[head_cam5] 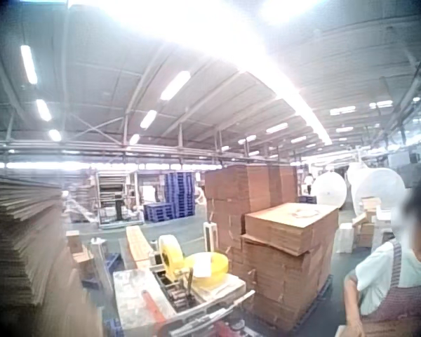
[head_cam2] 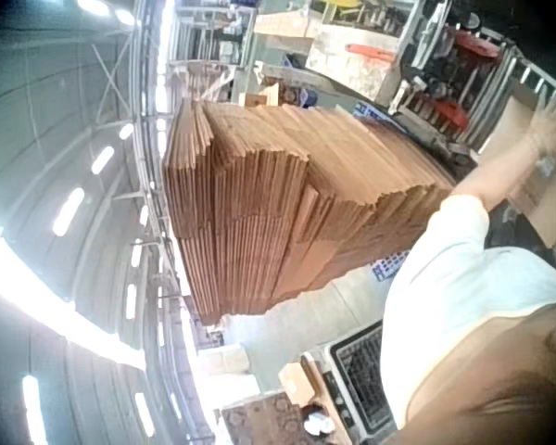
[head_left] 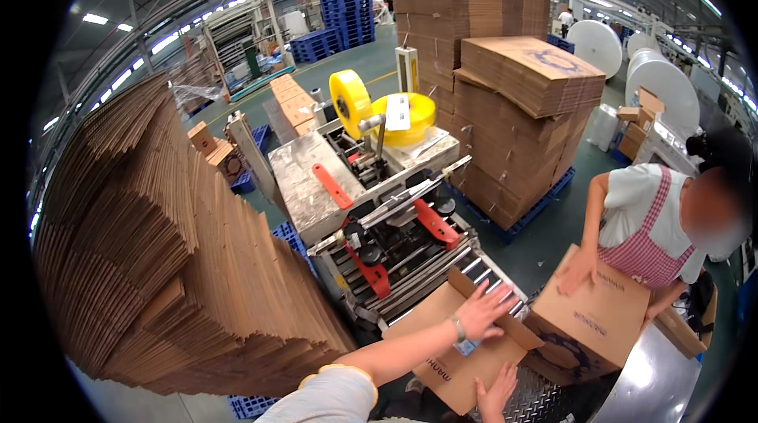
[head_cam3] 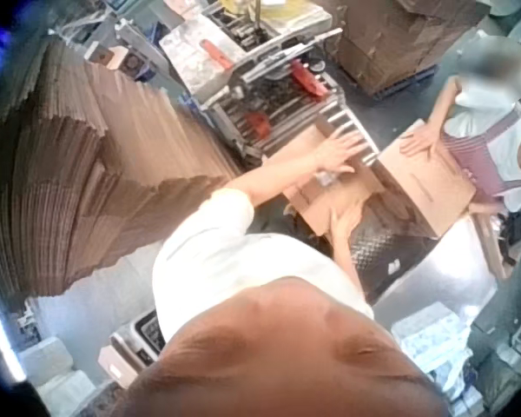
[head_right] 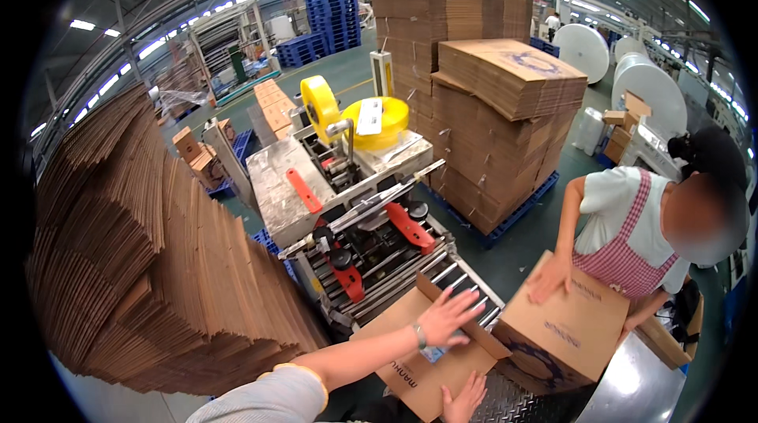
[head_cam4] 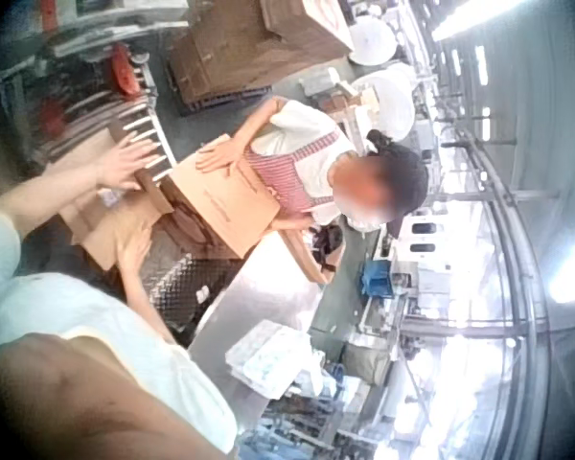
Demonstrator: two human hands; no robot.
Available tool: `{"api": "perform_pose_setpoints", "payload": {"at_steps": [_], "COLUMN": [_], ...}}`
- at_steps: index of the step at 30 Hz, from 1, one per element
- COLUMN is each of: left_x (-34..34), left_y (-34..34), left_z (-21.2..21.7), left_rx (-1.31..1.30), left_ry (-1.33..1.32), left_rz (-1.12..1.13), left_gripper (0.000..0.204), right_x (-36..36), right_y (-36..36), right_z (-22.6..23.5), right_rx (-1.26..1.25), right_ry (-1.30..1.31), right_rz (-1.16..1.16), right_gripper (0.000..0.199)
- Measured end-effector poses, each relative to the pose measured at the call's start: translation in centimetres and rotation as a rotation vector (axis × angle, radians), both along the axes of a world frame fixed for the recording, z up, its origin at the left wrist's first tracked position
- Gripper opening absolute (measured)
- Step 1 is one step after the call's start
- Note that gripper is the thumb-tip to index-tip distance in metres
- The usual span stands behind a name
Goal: The person places packs of tissues into cardboard boxes and pushes the filled boxes onto a roller conveyor belt.
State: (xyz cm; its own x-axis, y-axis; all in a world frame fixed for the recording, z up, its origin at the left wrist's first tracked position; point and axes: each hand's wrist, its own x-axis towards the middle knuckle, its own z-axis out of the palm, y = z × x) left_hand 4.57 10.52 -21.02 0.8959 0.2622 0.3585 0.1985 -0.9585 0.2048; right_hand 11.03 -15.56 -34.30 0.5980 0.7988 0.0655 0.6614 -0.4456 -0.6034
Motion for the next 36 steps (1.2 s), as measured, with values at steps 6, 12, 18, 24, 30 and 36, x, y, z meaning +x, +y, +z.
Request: {"api": "perform_pose_setpoints", "payload": {"at_steps": [6, 12, 18, 24, 30, 36], "left_x": [-9.7, -9.2, -6.7, -5.3, -6.5, -8.5], "left_y": [-4.6, -5.1, -0.3, 9.4, 18.4, 24.5], "left_z": [-9.2, -11.5, -11.9, -11.4, -12.6, -12.7], "left_rx": [-0.184, -0.145, -0.135, -0.102, -0.276, -0.227], "left_ry": [0.292, 0.387, 0.352, 0.344, 0.262, 0.227], "left_rz": [0.167, 0.153, -0.075, -0.106, 0.213, 0.476], "left_gripper": [0.070, 0.075, 0.073, 0.074, 0.083, 0.081], "right_x": [0.2, 1.5, -0.4, -4.4, -3.1, -2.6], "right_y": [-1.1, -1.4, 0.4, 9.3, 23.8, 34.6], "right_z": [0.5, -2.6, -1.0, -0.7, -3.0, -3.3], "right_rx": [-0.063, -0.136, 0.026, 0.295, 0.641, 0.459], "right_ry": [0.899, 1.803, 1.918, 1.978, 1.302, 0.720], "right_rz": [-0.402, -0.300, -0.245, -0.319, -0.666, -0.500], "right_gripper": [0.107, 0.066, 0.068, 0.073, 0.079, 0.075]}}
